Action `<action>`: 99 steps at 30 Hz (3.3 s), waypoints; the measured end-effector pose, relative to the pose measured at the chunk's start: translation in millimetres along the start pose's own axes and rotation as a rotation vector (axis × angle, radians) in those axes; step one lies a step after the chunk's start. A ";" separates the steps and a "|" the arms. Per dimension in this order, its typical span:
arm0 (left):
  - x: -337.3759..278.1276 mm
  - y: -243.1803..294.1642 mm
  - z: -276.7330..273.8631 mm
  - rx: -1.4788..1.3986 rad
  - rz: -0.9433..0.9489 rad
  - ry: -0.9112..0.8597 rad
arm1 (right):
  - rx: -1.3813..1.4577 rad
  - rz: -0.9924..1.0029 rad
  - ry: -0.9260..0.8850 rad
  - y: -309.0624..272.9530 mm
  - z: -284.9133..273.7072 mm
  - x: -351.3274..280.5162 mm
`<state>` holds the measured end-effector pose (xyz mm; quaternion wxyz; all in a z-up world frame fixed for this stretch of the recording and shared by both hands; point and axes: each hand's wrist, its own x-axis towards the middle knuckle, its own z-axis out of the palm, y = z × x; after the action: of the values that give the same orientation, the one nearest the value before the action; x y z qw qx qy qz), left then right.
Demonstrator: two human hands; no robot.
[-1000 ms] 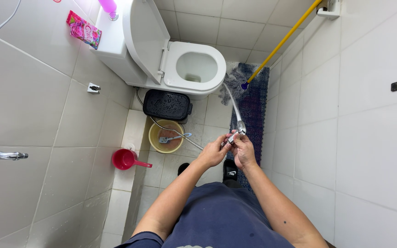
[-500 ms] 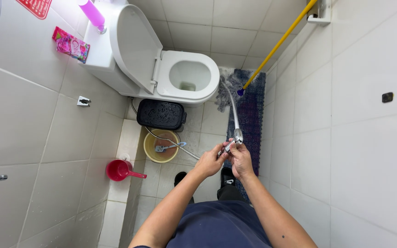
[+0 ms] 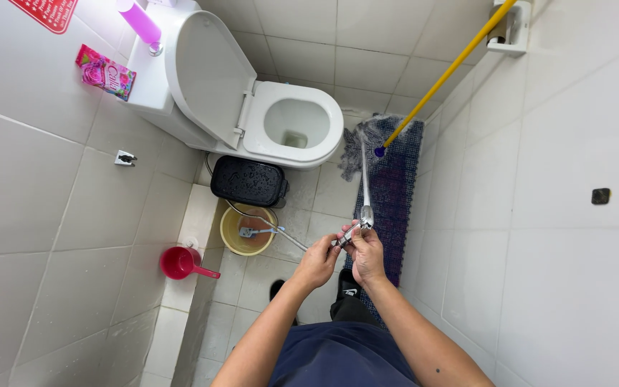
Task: Washing a mop head using a bidet sprayer in a bathroom.
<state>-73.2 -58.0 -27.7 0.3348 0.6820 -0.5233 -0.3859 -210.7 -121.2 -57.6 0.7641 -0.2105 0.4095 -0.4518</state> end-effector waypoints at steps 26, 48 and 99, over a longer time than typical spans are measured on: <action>101.9 -151.5 61.5 -0.079 0.284 -0.126 | 0.146 -0.243 0.078 86.3 -103.7 108.0; 185.8 -403.5 229.8 0.058 0.261 -0.190 | 0.260 -0.452 -0.092 251.1 -283.1 289.0; 205.0 -381.1 232.8 0.149 0.397 -0.238 | 0.280 -0.226 -0.213 207.6 -328.4 316.1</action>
<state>-72.2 -182.6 -503.0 0.2885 0.5383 -0.7099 -0.3506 -290.0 -273.7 -528.1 0.7693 -0.1933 0.2335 -0.5624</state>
